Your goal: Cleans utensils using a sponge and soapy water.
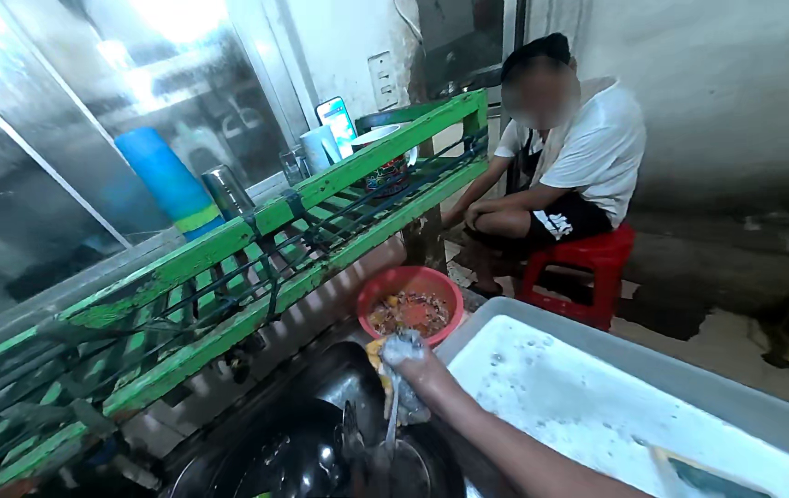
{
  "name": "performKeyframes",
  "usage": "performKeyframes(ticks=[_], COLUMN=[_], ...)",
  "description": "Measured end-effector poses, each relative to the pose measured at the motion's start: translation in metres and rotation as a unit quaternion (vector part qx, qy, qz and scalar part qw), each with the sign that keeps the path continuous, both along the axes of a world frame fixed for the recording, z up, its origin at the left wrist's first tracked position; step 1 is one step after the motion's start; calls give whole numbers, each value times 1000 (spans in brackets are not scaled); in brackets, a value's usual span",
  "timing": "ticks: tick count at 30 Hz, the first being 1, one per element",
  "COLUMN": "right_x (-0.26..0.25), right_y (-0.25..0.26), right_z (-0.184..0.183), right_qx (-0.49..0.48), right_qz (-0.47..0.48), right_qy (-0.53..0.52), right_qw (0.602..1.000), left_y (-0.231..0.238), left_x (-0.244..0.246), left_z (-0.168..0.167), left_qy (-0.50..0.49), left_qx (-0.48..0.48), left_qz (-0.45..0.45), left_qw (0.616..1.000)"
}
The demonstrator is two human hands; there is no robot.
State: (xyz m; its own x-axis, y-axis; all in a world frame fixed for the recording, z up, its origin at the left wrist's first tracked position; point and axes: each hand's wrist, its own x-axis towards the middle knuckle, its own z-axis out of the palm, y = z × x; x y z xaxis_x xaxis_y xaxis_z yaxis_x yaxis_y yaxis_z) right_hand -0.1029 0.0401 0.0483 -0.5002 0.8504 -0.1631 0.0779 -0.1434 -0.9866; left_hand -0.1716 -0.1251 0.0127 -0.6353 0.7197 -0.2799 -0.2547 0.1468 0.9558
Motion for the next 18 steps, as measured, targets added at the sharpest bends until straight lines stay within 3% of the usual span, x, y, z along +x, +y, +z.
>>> performKeyframes(ticks=[4, 8, 10, 13, 15, 18], right_x=[-2, 8, 11, 14, 17, 21], right_y=[-38, -7, -4, -32, -45, -35], right_z=[-7, 6, 10, -1, -10, -11], right_qx=[70, 103, 107, 151, 139, 148], right_qz=[154, 211, 297, 430, 482, 517], right_qy=[-60, -182, -235, -229, -245, -292], right_qw=[984, 955, 919, 861, 830, 791], left_y=[6, -4, -10, -5, -3, -2], left_x=[0, -19, -30, -27, -28, -40], left_z=[9, -2, -3, 4, 4, 4], left_qy=[10, -25, -38, -90, -90, -117], left_qx=[21, 67, 97, 112, 123, 133], left_qz=[8, 5, 6, 13, -11, 49], left_qw=[1000, 997, 995, 990, 988, 983])
